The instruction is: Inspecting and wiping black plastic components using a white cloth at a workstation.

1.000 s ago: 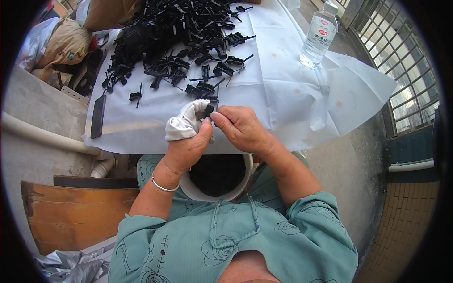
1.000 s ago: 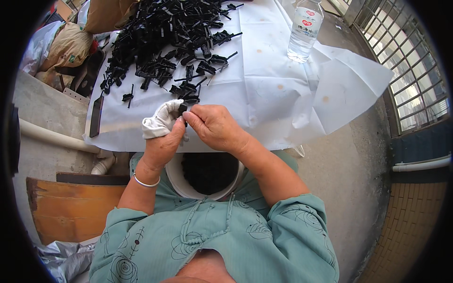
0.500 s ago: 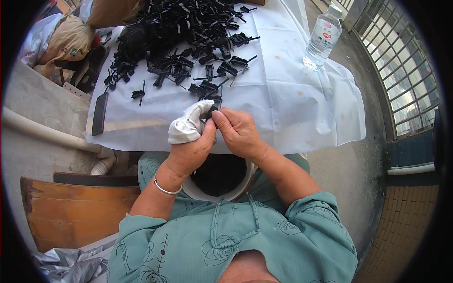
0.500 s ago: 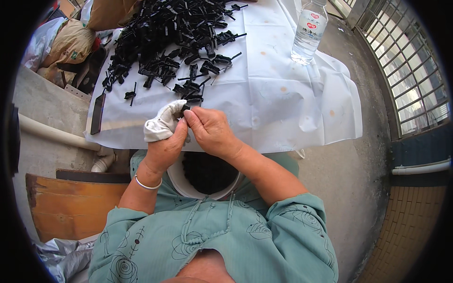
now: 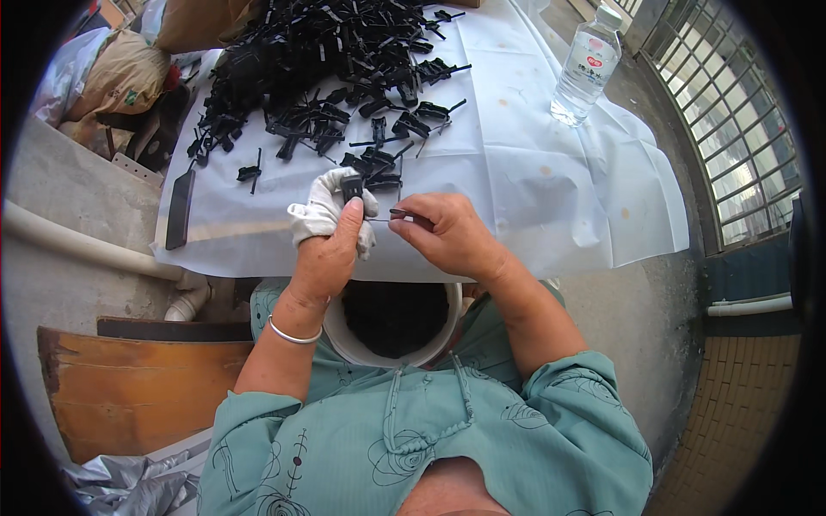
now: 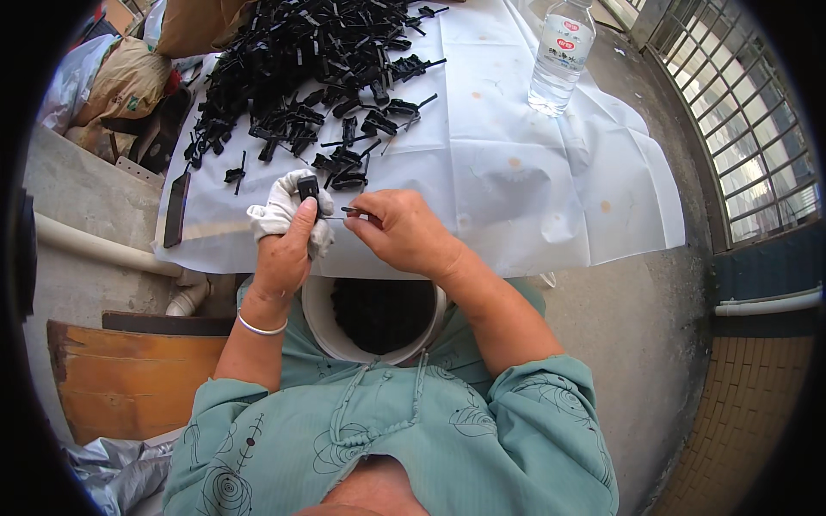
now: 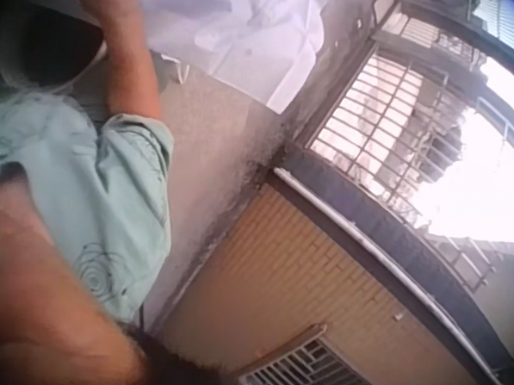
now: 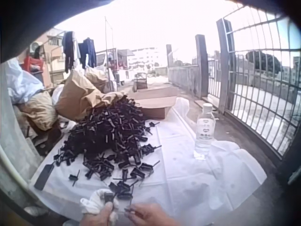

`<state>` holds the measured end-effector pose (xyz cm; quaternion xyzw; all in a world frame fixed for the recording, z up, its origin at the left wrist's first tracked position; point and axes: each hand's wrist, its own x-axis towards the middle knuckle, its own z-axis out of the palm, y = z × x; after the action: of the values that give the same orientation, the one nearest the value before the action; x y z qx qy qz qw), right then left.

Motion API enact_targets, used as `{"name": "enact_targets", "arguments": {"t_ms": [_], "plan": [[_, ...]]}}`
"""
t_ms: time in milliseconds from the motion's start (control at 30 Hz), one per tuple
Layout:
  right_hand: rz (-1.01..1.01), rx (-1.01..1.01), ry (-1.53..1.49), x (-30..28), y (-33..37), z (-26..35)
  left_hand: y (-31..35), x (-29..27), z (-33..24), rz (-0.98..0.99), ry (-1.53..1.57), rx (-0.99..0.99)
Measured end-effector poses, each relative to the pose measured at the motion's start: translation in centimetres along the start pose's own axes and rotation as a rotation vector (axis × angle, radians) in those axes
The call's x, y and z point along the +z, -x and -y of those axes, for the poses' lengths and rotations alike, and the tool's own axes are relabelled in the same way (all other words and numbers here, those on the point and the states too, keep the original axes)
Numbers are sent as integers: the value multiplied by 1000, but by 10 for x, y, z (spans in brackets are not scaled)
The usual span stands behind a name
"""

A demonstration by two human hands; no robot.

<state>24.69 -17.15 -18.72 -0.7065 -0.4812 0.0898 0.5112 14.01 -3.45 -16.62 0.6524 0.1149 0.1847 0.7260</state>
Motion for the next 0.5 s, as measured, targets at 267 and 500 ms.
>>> {"name": "enact_targets", "arguments": {"t_ms": [267, 500], "plan": [[-106, -16, -332, 8, -2, 9, 5, -3, -10, 314, -73, -112], [-30, -21, -228, 7, -2, 8, 5, 0, -8, 205, -46, -136]]}}
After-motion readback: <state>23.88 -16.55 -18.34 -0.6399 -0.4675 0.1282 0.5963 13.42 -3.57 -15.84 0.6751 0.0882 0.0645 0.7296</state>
